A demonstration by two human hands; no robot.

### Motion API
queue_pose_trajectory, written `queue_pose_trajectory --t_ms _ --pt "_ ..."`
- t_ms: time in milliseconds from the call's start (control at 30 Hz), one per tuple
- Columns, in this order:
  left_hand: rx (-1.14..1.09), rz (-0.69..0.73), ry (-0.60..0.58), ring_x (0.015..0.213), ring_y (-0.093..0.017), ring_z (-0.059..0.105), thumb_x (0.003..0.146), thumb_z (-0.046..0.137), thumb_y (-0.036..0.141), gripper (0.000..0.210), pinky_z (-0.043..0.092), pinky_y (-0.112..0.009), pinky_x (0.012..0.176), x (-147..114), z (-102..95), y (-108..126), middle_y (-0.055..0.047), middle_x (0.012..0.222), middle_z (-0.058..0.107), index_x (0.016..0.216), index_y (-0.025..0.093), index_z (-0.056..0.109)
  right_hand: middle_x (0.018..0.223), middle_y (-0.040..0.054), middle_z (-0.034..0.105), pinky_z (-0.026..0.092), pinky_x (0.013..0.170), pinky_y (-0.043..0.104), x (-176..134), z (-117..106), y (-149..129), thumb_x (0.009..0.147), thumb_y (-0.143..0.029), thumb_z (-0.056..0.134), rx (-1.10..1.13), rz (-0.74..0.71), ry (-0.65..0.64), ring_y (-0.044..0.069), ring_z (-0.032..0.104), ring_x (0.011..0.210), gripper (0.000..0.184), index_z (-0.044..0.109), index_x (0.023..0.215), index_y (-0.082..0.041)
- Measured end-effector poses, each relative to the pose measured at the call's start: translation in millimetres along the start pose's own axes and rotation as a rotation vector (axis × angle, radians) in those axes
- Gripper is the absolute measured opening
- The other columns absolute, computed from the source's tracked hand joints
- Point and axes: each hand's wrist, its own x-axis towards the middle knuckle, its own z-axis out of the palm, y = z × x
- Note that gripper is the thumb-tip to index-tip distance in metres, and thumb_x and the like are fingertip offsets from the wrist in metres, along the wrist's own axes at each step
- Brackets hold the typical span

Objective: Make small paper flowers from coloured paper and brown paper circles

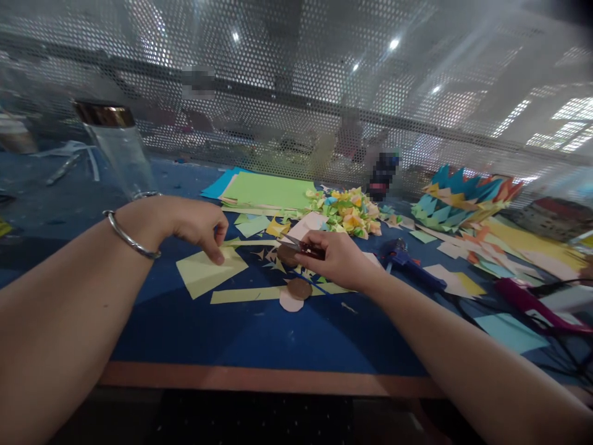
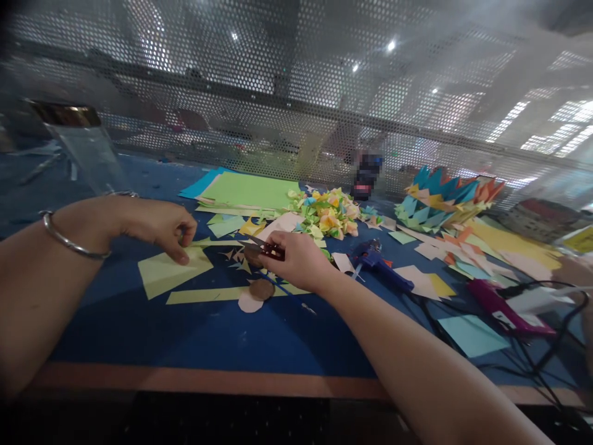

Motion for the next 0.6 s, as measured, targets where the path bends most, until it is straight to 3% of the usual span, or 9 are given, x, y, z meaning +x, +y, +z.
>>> queue_pose_trajectory --t_ms 167,267,333,433,500,600 --pt "0.010 -0.009 -0.019 0.057 -0.022 0.055 0.050 0.086 0.040 0.026 0.033 -0.030 0.054 -1 -6.5 6 -0.005 0.060 0.063 0.059 0.023 0.067 0.062 -0.0025 0.052 0.029 0.054 0.027 0 0 -2 0.087 -0.034 0.062 0.019 -0.007 0.026 0.011 0.044 0.056 0.019 0.062 0.078 -0.018" --pt "0.045 -0.028 0.095 0.061 -0.024 0.059 0.052 0.084 0.039 0.026 0.035 -0.031 0.057 11 -13.3 16 -0.007 0.065 0.066 0.065 0.021 0.070 0.063 -0.0026 0.052 0.029 0.054 0.027 1 -2 -2 0.088 -0.035 0.061 0.055 0.023 0.066 0.011 0.044 0.056 0.019 0.064 0.079 -0.018" --pt "-0.106 0.050 0.171 0.065 -0.024 0.061 0.061 0.080 0.043 0.025 0.038 -0.031 0.061 23 -14.3 30 -0.008 0.068 0.068 0.070 0.021 0.074 0.062 -0.0031 0.051 0.028 0.054 0.027 2 -3 -1 0.088 -0.035 0.062 0.065 0.042 0.116 0.011 0.042 0.056 0.019 0.064 0.080 -0.018" --pt "-0.406 0.165 0.047 0.074 -0.022 0.067 0.077 0.065 0.055 0.034 0.046 -0.030 0.066 38 -8.3 58 -0.009 0.083 0.075 0.084 0.023 0.075 0.063 -0.0031 0.051 0.029 0.054 0.027 4 -6 4 0.087 -0.036 0.063 0.131 0.051 0.204 0.011 0.041 0.057 0.019 0.063 0.080 -0.018" --pt "-0.666 0.222 -0.007 0.076 -0.021 0.068 0.078 0.066 0.054 0.034 0.048 -0.029 0.066 42 -2.5 75 -0.009 0.091 0.076 0.093 0.024 0.075 0.067 -0.0022 0.053 0.032 0.056 0.027 5 -9 7 0.088 -0.035 0.063 0.212 0.039 0.263 0.011 0.044 0.060 0.018 0.063 0.081 -0.019" --pt "-0.858 0.334 -0.109 0.080 -0.020 0.069 0.082 0.064 0.054 0.037 0.048 -0.027 0.065 41 2.4 89 -0.010 0.098 0.075 0.101 0.024 0.075 0.067 -0.0017 0.053 0.035 0.058 0.027 6 -12 12 0.089 -0.034 0.061 0.292 0.035 0.332 0.013 0.047 0.063 0.016 0.063 0.082 -0.019"
